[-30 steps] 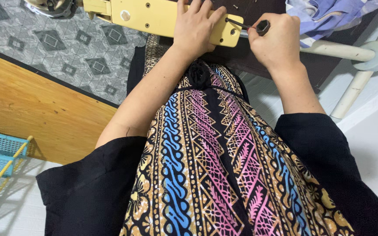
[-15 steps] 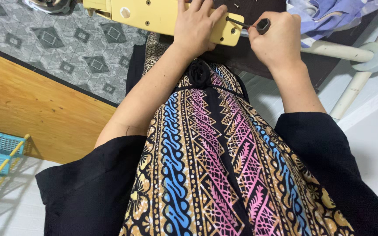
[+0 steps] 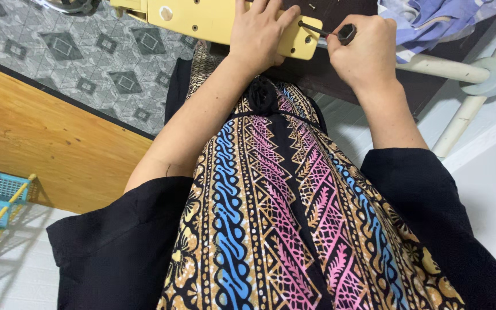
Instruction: The person assembles an electric fan by attaching a yellow plastic bracket to a white fan pole using a screwdriver. They insert screws into the bracket holes and tighten them while holding the bracket steady.
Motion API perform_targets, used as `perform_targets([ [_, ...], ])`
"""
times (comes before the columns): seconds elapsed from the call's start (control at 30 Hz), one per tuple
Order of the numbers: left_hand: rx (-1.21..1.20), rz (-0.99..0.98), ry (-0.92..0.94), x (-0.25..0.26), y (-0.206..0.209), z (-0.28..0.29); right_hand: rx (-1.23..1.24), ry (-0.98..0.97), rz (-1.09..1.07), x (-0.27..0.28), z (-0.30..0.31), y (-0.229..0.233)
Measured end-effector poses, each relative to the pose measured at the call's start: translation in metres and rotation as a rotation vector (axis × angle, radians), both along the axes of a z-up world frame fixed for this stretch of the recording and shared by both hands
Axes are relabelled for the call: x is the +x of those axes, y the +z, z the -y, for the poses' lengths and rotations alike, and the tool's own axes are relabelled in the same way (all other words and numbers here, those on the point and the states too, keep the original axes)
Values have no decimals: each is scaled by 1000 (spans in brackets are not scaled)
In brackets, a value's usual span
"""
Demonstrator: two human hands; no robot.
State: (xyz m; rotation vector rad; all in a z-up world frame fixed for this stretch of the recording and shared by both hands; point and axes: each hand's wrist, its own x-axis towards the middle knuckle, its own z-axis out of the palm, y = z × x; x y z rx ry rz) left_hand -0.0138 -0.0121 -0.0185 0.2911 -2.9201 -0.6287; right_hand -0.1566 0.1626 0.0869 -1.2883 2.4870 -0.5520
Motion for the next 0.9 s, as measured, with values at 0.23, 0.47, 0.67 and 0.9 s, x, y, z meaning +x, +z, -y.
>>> perform_targets([
  [0.23,-49,-20,15,0,-1,-2,-5,-6,17,0,-1,1],
  [0.47,-30,-5,8,0,0,-2,-3,21,-19,0,-1,1],
  [0.67,22,13,-6,0,6,1,6,51,-33,-3,6,2],
  [0.9,296,-185,1,-7,5,1,82,209,-107,-15,18,-3],
])
